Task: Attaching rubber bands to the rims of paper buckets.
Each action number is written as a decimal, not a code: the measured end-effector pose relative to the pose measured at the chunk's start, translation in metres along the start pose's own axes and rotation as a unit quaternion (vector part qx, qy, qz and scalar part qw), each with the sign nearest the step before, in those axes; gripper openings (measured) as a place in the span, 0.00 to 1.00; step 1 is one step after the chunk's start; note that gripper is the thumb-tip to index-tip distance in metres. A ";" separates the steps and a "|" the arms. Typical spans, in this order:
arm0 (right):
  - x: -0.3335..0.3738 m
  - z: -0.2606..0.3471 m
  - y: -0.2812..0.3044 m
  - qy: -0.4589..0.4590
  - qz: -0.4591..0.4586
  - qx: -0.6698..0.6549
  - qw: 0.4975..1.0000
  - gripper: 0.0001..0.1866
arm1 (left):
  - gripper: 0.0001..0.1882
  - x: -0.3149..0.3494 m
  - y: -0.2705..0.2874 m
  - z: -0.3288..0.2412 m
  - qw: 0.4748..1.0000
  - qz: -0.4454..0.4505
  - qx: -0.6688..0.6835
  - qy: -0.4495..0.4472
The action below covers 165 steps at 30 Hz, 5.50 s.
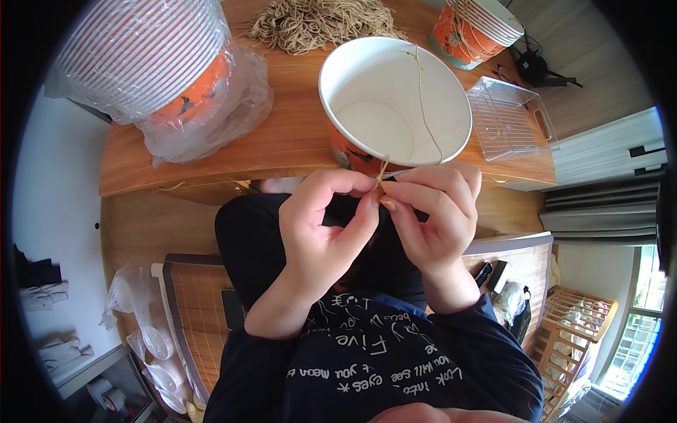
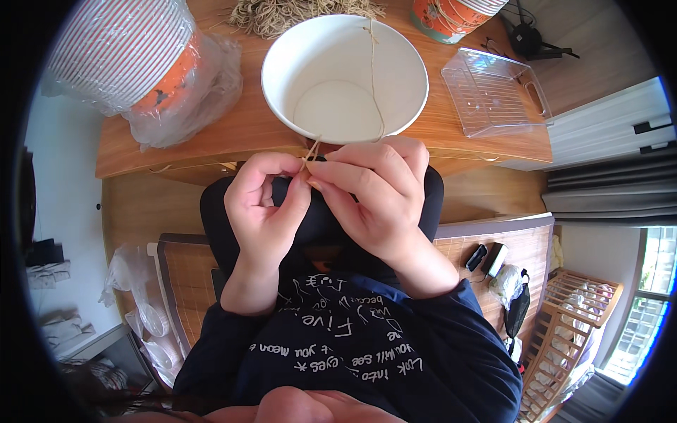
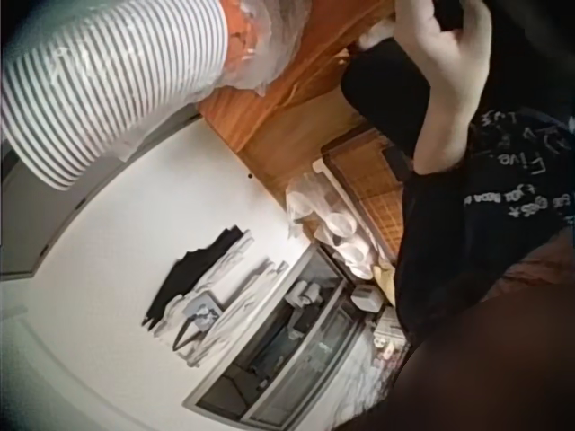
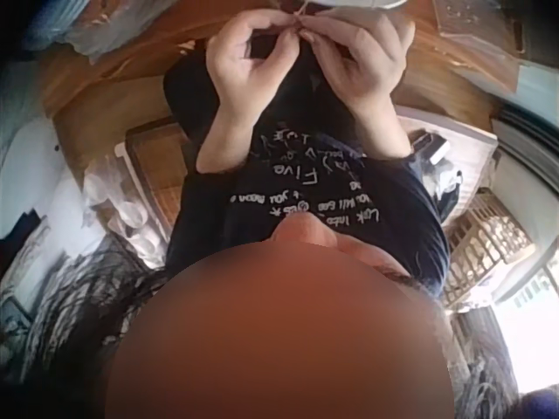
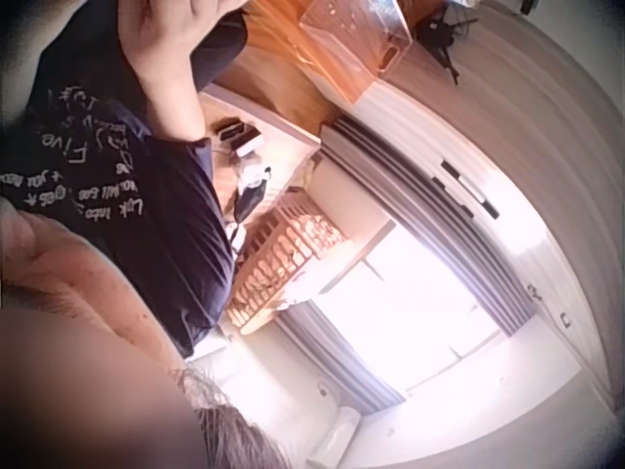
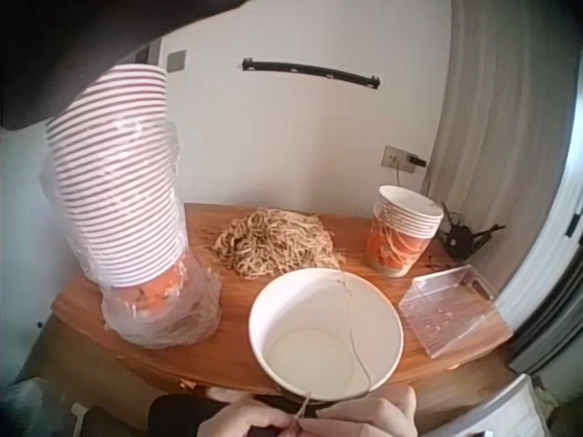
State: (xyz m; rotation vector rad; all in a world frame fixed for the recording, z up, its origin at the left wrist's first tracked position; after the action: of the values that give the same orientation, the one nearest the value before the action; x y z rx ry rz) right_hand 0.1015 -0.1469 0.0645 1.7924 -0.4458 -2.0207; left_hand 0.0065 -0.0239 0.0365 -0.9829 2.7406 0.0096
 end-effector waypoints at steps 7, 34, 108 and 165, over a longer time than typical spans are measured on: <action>0.001 0.002 -0.003 -0.012 0.001 0.006 1.000 0.16 | 0.08 0.000 0.000 -0.002 1.000 -0.006 -0.008 -0.010; 0.001 -0.007 0.002 0.121 0.051 0.124 0.984 0.17 | 0.11 0.005 0.003 -0.024 0.933 -0.093 -0.302 -0.170; -0.008 -0.005 0.004 0.028 0.071 0.085 0.993 0.14 | 0.10 -0.004 -0.007 -0.010 0.925 -0.146 -0.297 -0.186; 0.001 0.001 -0.003 -0.028 0.009 0.115 0.993 0.13 | 0.04 -0.008 -0.016 0.009 0.997 -0.032 -0.055 -0.043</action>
State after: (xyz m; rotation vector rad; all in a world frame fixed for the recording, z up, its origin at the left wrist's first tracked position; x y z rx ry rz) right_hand 0.1003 -0.1454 0.0622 1.8562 -0.7347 -2.0841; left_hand 0.0246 -0.0308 0.0308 -1.0729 2.6540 0.1894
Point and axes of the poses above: each hand's wrist, its own x-axis away from the middle knuckle, its own y-axis out of the back of the hand, z = x × y, the point moved 1 cm from there along -x, towards the middle knuckle, and after that the axes turned 15 degrees about y, right-handed, at the moved point
